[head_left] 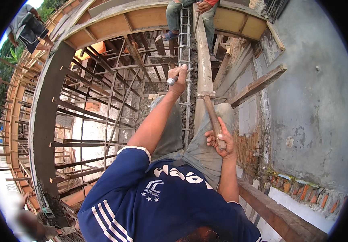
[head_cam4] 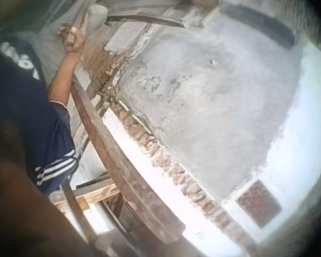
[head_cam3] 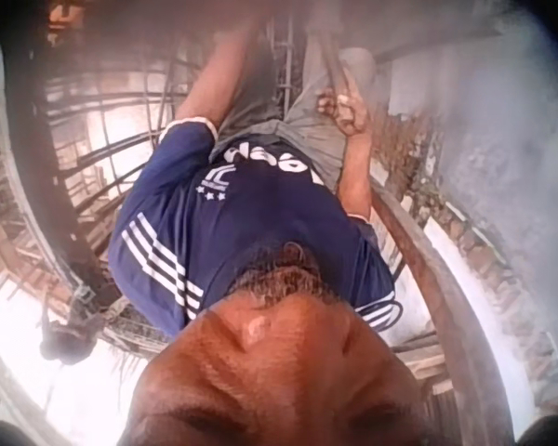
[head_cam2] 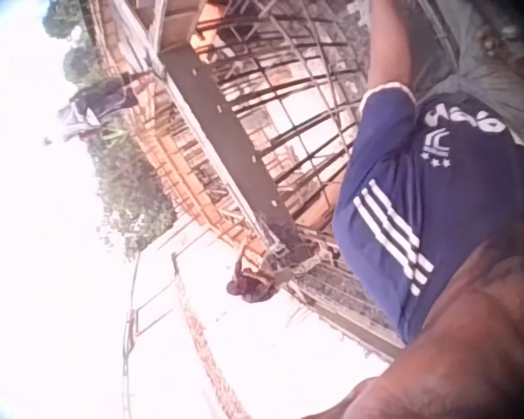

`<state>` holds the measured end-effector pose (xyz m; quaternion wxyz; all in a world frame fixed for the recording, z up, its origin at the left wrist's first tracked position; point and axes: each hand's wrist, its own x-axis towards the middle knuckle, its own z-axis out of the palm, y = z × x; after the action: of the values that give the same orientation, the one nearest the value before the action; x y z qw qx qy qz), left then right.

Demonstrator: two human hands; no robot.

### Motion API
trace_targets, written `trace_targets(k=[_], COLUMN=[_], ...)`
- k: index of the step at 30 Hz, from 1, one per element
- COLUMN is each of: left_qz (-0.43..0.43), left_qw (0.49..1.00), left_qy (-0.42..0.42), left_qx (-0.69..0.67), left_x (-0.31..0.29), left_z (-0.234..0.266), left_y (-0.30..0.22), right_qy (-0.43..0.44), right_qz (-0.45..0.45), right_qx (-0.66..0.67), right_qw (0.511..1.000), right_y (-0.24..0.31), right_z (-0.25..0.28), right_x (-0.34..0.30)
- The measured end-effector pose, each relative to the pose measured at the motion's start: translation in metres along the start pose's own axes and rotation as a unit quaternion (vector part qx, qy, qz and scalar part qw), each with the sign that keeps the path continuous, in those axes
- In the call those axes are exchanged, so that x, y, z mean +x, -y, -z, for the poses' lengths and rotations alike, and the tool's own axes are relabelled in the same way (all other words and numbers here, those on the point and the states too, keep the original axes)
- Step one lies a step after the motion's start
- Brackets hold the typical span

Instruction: The person uses a hammer to drive nails into a wooden beam to secure a formwork structure on a construction site.

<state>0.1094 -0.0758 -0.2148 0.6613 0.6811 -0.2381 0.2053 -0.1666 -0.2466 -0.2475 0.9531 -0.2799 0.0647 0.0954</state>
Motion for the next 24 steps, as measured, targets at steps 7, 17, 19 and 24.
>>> trace_targets(k=[7,17,19,24], left_qz=[0.080,-0.026,-0.018,-0.012], left_qw=[0.985,0.999,0.996,0.995], left_qy=[-0.016,-0.029,-0.037,0.076], left_qx=[-0.149,-0.021,0.082,0.060], left_x=[0.018,0.103,0.094,0.063], left_z=[-0.007,-0.053,-0.049,-0.073], left_y=[-0.025,0.048,0.094,0.035], right_qy=[-0.002,0.026,0.024,0.004], right_qz=[-0.002,-0.010,-0.018,-0.008], right_qx=[0.021,0.030,0.028,0.030], right_qw=[1.000,0.999,0.999,0.999], right_y=[-0.002,-0.001,-0.006,0.001], right_z=[-0.001,-0.001,-0.003,0.002], right_x=[0.003,0.007,0.009,0.001])
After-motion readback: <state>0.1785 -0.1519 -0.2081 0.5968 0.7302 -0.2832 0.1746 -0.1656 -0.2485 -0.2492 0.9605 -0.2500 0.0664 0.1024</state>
